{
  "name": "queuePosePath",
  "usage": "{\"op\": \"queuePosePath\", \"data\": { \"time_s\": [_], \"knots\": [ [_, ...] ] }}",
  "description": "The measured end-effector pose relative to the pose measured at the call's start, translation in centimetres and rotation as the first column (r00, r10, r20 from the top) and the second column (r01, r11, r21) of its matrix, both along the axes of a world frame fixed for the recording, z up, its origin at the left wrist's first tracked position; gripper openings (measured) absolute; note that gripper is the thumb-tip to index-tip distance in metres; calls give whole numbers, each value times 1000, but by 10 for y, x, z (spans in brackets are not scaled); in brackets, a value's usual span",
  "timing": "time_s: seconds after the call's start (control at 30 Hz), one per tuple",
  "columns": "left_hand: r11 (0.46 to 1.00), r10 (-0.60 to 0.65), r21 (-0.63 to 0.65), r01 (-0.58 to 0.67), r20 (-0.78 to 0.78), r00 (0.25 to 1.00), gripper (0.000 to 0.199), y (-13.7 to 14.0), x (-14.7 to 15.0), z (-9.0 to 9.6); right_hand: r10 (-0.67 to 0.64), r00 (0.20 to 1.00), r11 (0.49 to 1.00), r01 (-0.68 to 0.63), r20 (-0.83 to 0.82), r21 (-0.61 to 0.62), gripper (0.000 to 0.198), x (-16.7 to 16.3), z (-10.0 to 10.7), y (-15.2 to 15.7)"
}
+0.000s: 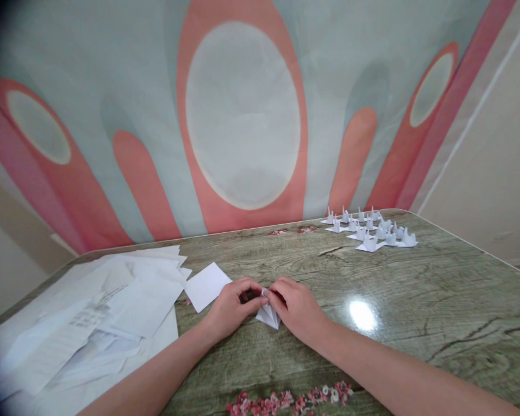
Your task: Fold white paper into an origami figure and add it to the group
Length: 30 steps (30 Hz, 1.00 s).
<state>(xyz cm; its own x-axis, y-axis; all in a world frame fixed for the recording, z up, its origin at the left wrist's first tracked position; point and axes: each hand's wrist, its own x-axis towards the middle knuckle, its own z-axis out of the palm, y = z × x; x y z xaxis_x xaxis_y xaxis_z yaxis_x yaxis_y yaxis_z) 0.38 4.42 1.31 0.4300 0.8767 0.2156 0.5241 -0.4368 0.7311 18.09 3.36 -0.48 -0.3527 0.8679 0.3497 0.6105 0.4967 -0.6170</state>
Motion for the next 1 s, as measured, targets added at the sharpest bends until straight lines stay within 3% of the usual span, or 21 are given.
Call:
{"op": "queuePosePath", "data": {
  "time_s": [0.37, 1.0],
  "knots": [
    [1000, 15, 26, -14, -44, 999, 8, -2, -1, 0, 41, 999, 999, -40, 18, -37, 5, 3, 13, -7],
    [998, -14, 58, 18, -65, 998, 14, -2, -3, -1, 14, 1000, 998, -14, 2, -68, 4, -2, 9, -6]
  ]
}}
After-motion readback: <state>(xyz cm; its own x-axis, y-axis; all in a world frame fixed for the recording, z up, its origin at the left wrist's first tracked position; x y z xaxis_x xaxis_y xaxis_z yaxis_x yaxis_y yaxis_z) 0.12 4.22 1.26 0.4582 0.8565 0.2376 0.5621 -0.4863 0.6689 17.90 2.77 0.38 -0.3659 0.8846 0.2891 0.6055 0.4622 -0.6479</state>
